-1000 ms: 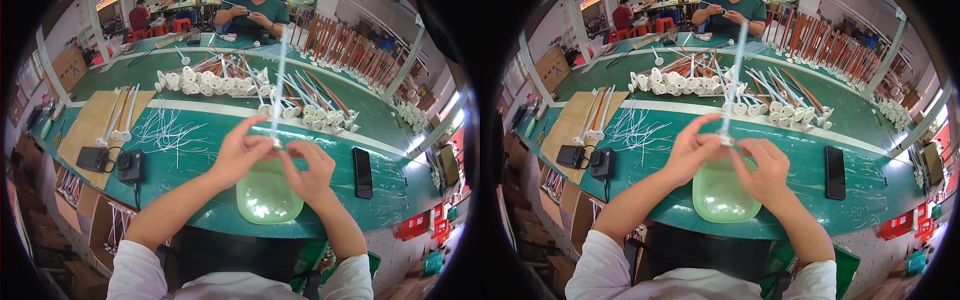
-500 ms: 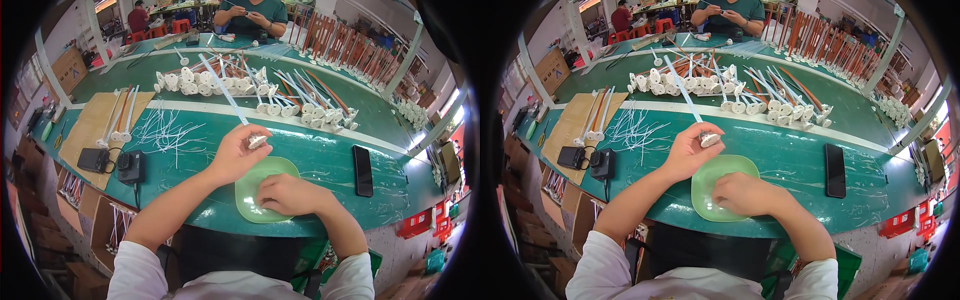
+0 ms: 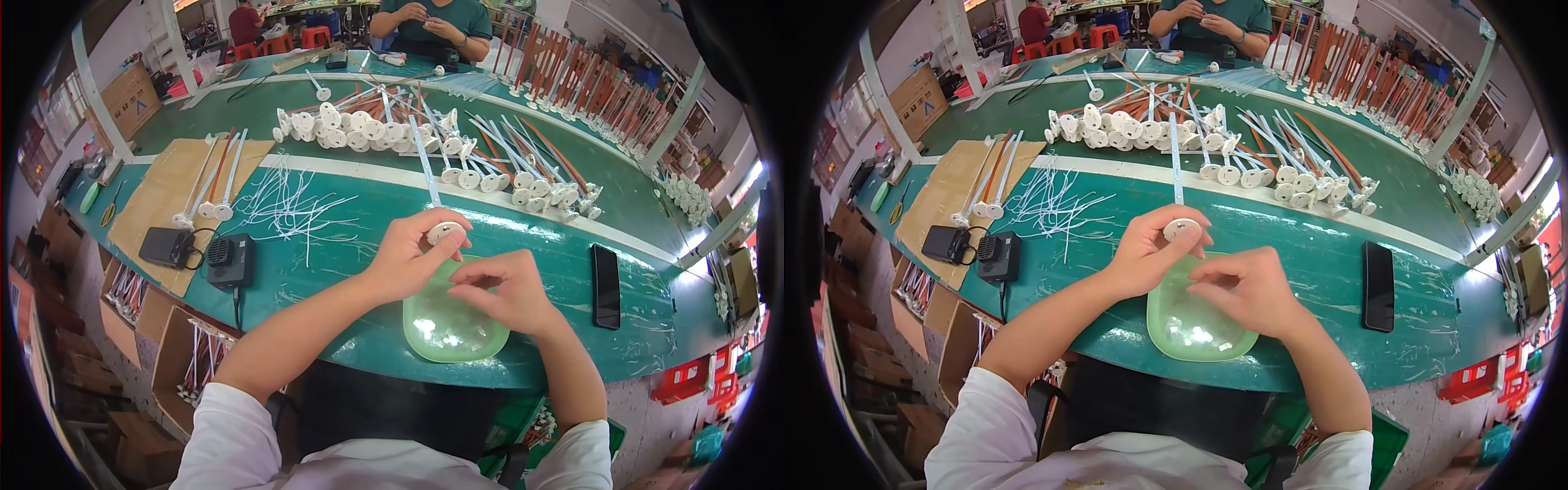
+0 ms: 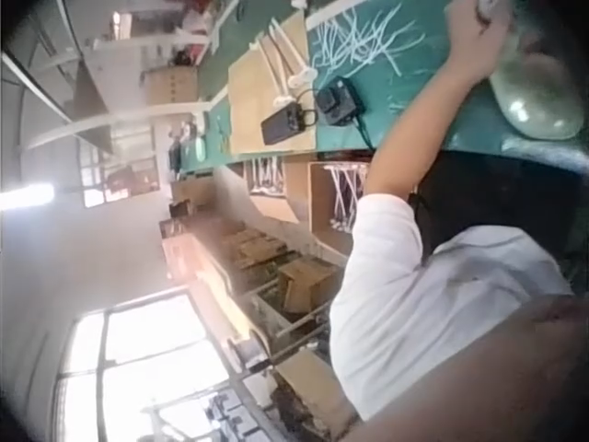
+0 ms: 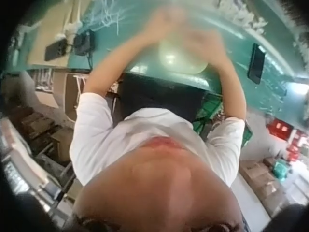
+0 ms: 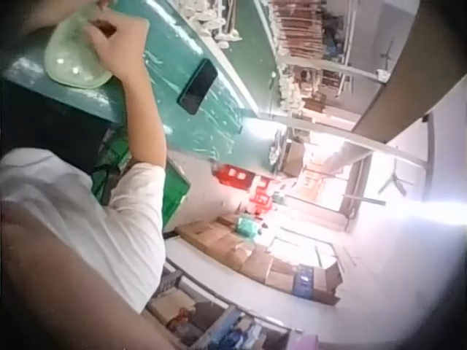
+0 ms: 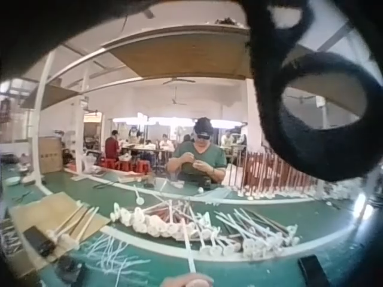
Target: Assembling lighting fixtures by attaching LED strips to circular plastic bases and bundling them with wire ties.
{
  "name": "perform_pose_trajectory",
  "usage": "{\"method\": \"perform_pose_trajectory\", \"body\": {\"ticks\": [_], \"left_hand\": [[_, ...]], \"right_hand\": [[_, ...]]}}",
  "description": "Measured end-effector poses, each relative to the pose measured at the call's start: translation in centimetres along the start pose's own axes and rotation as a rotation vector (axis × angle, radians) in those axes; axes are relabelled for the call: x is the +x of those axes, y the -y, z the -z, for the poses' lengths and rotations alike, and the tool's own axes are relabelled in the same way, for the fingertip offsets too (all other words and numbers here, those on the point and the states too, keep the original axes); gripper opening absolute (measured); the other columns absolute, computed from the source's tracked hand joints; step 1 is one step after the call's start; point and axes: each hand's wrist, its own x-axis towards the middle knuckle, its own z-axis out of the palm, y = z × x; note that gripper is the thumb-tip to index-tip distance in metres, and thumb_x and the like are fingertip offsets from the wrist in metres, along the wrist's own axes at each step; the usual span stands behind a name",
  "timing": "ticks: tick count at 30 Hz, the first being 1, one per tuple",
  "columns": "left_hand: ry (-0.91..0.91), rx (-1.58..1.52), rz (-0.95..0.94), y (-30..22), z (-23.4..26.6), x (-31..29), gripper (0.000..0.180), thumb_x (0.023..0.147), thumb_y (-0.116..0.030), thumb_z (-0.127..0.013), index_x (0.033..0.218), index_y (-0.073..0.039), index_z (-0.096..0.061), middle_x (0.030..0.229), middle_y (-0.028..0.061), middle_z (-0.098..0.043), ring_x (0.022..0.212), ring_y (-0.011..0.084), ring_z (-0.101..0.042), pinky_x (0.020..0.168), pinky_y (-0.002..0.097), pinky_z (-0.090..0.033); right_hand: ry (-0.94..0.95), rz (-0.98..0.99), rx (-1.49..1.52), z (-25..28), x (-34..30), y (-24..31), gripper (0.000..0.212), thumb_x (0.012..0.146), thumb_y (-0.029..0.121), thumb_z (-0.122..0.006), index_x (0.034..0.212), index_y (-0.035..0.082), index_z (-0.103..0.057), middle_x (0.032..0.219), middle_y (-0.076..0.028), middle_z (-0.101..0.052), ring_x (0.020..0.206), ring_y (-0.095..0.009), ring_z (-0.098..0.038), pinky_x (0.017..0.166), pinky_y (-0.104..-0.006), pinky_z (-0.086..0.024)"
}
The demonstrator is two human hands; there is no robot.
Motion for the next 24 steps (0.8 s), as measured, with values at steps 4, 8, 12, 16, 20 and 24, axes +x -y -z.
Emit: {"method": "perform_pose_trajectory", "body": {"ticks": [4, 8, 12, 16, 20, 24], "left_hand": [[0.013, 0.012, 0.006, -0.1, -0.2, 0.0, 0.019, 0.096, -0.016, -0.062, 0.112, -0.004, -0.062, 0.098, 0.0061, -0.067, 0.087, 0.0113, -0.065, 0.080, 0.0272, -0.052], [0.016, 0.050, -0.043, -0.3, -0.1, -0.2, 0.020, 0.092, -0.012, -0.066, 0.111, -0.004, -0.062, 0.100, 0.0057, -0.067, 0.092, 0.0114, -0.063, 0.085, 0.0285, -0.052], [0.040, -0.033, -0.051, -0.8, -0.2, -0.2, 0.023, 0.089, -0.008, -0.070, 0.110, -0.004, -0.062, 0.101, 0.0061, -0.066, 0.097, 0.0119, -0.063, 0.087, 0.0288, -0.051], [0.003, 0.022, -0.095, -0.6, 0.0, 0.0, 0.023, 0.086, -0.004, -0.071, 0.107, -0.004, -0.061, 0.100, 0.0060, -0.066, 0.098, 0.0121, -0.063, 0.087, 0.0287, -0.051], [-0.041, 0.033, -0.052, -0.5, 0.0, 0.0, 0.021, 0.085, -0.001, -0.071, 0.104, -0.004, -0.061, 0.098, 0.0051, -0.066, 0.095, 0.0117, -0.063, 0.086, 0.0278, -0.051], [-0.101, 0.156, -0.084, -0.2, 0.1, 0.0, 0.018, 0.084, -0.002, -0.072, 0.099, -0.004, -0.063, 0.095, 0.0046, -0.067, 0.090, 0.0115, -0.064, 0.081, 0.0268, -0.051]], "right_hand": [[-0.134, -0.083, 0.143, -0.3, 0.1, -0.6, 0.004, 0.077, 0.001, -0.076, 0.078, -0.002, -0.073, 0.074, -0.006, -0.071, 0.066, -0.010, -0.066, 0.063, -0.0228, -0.053], [-0.123, -0.217, 0.199, 0.1, 0.4, -0.5, 0.007, 0.079, 0.003, -0.075, 0.083, -0.002, -0.074, 0.075, -0.005, -0.071, 0.065, -0.010, -0.066, 0.062, -0.0238, -0.054], [-0.223, -0.287, 0.343, -0.1, 0.7, -0.8, 0.007, 0.083, 0.003, -0.073, 0.084, -0.004, -0.072, 0.076, -0.007, -0.070, 0.065, -0.011, -0.066, 0.061, -0.0234, -0.054], [-0.291, -0.239, 0.516, -0.4, 1.0, -1.0, 0.008, 0.088, 0.002, -0.068, 0.093, -0.004, -0.070, 0.079, -0.008, -0.070, 0.069, -0.012, -0.067, 0.062, -0.0232, -0.054], [-0.262, -0.191, 0.507, -0.3, 0.8, -1.6, 0.012, 0.090, 0.002, -0.066, 0.101, -0.004, -0.069, 0.086, -0.010, -0.070, 0.078, -0.015, -0.069, 0.067, -0.0261, -0.056], [-0.330, -0.152, 0.399, -1.0, 0.7, -1.1, 0.009, 0.089, 0.002, -0.066, 0.097, -0.004, -0.068, 0.087, -0.009, -0.070, 0.077, -0.014, -0.068, 0.065, -0.0258, -0.055]]}}
